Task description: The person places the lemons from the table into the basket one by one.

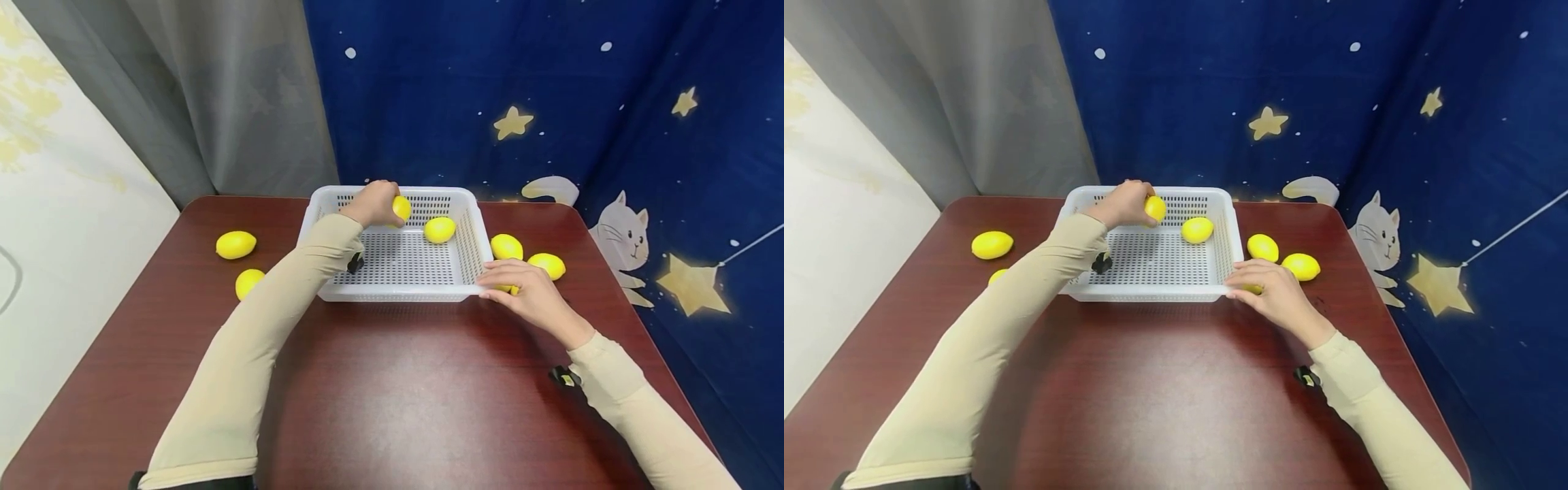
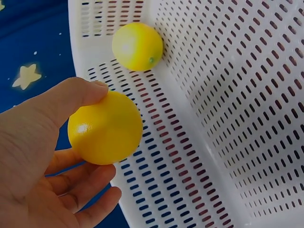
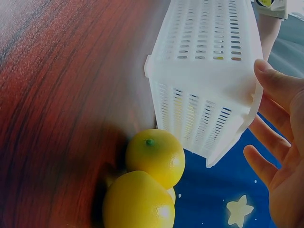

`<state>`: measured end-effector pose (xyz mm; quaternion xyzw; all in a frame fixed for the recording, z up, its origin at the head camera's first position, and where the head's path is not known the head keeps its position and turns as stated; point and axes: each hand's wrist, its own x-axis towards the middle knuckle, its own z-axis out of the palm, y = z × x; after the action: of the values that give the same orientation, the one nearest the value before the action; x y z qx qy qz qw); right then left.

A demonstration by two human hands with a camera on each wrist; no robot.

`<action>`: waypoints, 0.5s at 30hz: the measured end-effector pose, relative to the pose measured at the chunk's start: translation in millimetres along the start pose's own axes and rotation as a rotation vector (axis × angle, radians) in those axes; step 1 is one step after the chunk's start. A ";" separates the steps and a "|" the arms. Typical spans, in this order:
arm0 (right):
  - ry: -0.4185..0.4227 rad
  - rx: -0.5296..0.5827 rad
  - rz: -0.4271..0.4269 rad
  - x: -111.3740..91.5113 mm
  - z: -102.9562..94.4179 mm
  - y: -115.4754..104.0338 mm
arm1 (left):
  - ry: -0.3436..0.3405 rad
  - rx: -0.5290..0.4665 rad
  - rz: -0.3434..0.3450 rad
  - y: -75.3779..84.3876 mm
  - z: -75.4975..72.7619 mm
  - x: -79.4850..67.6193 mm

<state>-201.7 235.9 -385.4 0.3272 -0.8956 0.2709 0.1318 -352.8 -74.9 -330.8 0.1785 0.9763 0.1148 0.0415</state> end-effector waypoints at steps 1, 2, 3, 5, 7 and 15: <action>0.000 0.003 -0.003 0.1 -0.4 -0.1 | -0.007 -0.002 -0.002 1.1 1.0 0.7; 0.002 0.003 -0.004 0.1 -0.2 0.0 | -0.015 -0.011 -0.006 1.8 2.5 1.5; 0.003 0.001 -0.005 0.1 0.1 0.3 | -0.023 -0.023 -0.011 2.4 3.9 2.1; 0.003 0.003 -0.003 0.1 0.3 0.2 | -0.039 -0.035 -0.018 3.1 6.8 3.4; 0.001 0.006 0.000 0.2 0.3 -0.7 | -0.059 -0.057 -0.032 3.4 9.8 4.1; -0.007 0.014 0.013 0.1 -0.5 -0.5 | -0.100 -0.100 -0.082 2.9 19.4 7.9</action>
<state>-201.4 235.9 -384.7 0.3231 -0.8964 0.2767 0.1244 -356.8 -65.3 -349.3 0.1416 0.9726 0.1526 0.1039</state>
